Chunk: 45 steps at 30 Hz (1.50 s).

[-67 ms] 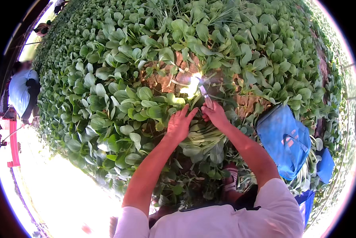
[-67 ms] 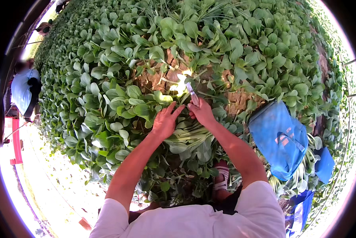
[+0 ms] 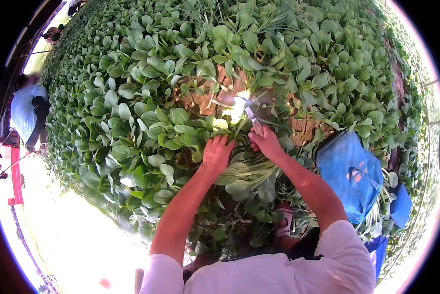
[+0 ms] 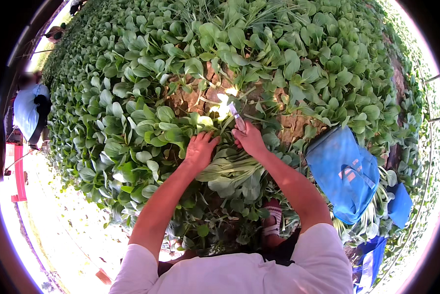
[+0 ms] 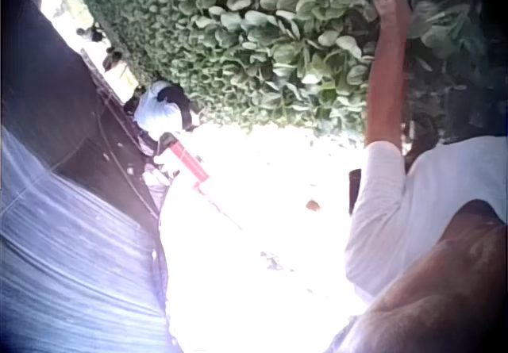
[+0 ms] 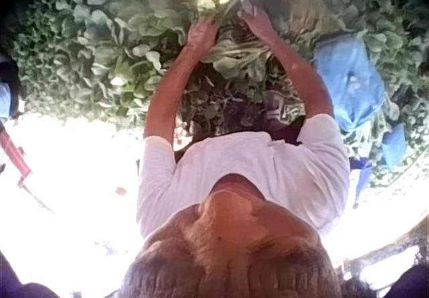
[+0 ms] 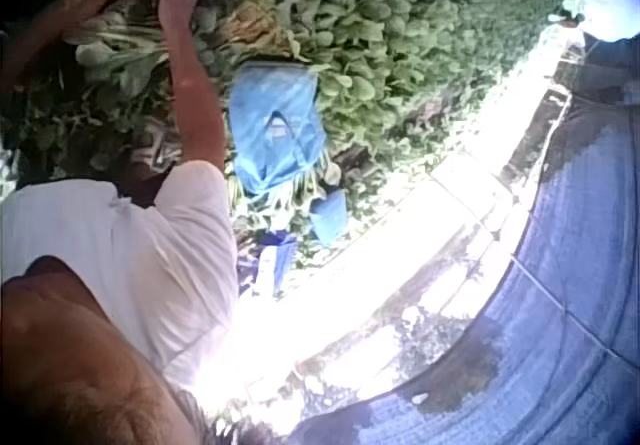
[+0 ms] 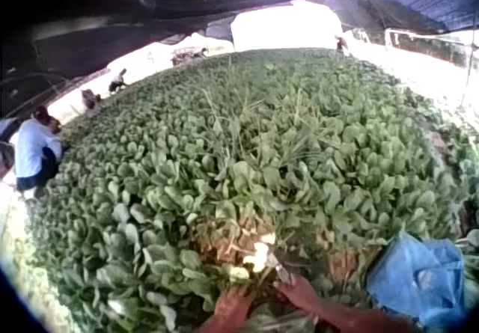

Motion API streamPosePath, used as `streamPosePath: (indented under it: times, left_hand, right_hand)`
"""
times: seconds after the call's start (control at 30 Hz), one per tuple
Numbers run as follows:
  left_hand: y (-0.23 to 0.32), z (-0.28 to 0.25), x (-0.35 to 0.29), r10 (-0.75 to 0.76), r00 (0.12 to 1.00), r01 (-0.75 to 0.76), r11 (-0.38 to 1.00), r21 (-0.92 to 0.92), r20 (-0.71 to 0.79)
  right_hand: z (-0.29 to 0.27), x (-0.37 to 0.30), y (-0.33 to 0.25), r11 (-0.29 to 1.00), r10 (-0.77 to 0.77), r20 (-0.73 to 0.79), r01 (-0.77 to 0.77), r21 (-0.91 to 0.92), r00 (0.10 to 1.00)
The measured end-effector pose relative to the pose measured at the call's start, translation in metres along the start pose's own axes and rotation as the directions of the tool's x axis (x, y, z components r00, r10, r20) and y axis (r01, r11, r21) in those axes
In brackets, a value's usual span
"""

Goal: The person uses a knife to cut leafy green vegetables from the ground and places them into a blue bag. The person repeatedly reaches for plants, cuts them near the base, and adds them to the bag.

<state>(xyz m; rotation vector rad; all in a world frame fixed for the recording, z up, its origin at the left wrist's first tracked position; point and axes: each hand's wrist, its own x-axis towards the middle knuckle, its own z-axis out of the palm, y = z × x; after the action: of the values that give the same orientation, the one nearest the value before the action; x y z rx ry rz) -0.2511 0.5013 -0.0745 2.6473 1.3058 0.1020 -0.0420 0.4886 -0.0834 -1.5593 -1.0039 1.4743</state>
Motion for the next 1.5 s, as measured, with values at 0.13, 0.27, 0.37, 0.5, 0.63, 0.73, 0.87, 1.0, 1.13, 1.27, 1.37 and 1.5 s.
streamPosePath:
  times: [0.13, 0.27, 0.37, 0.5, 0.63, 0.73, 0.87, 1.0, 1.13, 1.27, 1.37, 1.5]
  left_hand:
    - [-0.038, 0.009, 0.0, -0.295, 0.954, 0.273, 0.925, -0.264, -0.049]
    - [-0.042, 0.008, -0.007, -0.348, 0.937, 0.331, 0.907, -0.262, -0.021]
    - [-0.009, -0.013, 0.002, -0.198, 0.974, 0.181, 0.972, -0.152, -0.111]
    - [0.035, -0.005, -0.007, 0.211, 0.97, -0.209, 0.977, -0.036, 0.117]
    - [0.057, 0.035, -0.03, 0.151, 0.932, -0.148, 0.988, -0.036, 0.328]
    - [0.058, 0.061, -0.042, 0.133, 0.965, -0.116, 0.989, -0.087, 0.227]
    - [0.049, 0.028, -0.027, 0.043, 0.994, -0.026, 0.987, -0.159, 0.102]
    - [0.033, -0.007, 0.009, -0.412, 0.849, 0.518, 0.772, -0.367, 0.331]
    - [0.023, 0.019, -0.003, -0.344, 0.831, 0.478, 0.844, -0.245, 0.437]
    - [0.016, 0.03, -0.017, -0.189, 0.964, 0.231, 0.943, -0.239, 0.187]
    - [0.017, -0.03, 0.005, -0.196, 0.98, 0.19, 0.976, -0.103, -0.044]
    - [-0.032, -0.031, -0.024, -0.346, 0.928, 0.337, 0.938, 0.083, 0.14]
  right_hand:
    - [-0.015, 0.006, 0.018, 0.839, -0.317, -0.004, 0.278, -0.468, 0.948]
    - [-0.009, 0.001, 0.012, 0.795, -0.272, 0.083, 0.272, -0.541, 0.959]
    - [-0.011, -0.009, 0.009, 0.679, -0.26, 0.11, 0.263, -0.685, 0.959]
    - [-0.01, -0.008, 0.013, 0.609, -0.252, 0.119, 0.253, -0.752, 0.96]
    - [-0.014, -0.011, 0.009, 0.599, -0.243, 0.158, 0.276, -0.752, 0.957]
    - [-0.017, -0.01, 0.014, 0.566, -0.192, 0.24, 0.307, -0.765, 0.952]
    - [-0.022, -0.007, 0.01, 0.475, -0.125, 0.307, 0.329, -0.817, 0.943]
    - [-0.026, 0.0, 0.004, 0.515, -0.182, 0.37, 0.409, -0.753, 0.911]
    - [-0.025, 0.004, -0.004, 0.604, -0.161, 0.356, 0.377, -0.703, 0.921]
    - [-0.003, 0.011, -0.008, 0.636, -0.261, 0.369, 0.446, -0.629, 0.892]
    - [0.009, 0.022, 0.012, 0.686, -0.365, 0.307, 0.477, -0.549, 0.879]
    - [0.024, 0.024, -0.006, 0.616, -0.096, 0.354, 0.336, -0.713, 0.93]
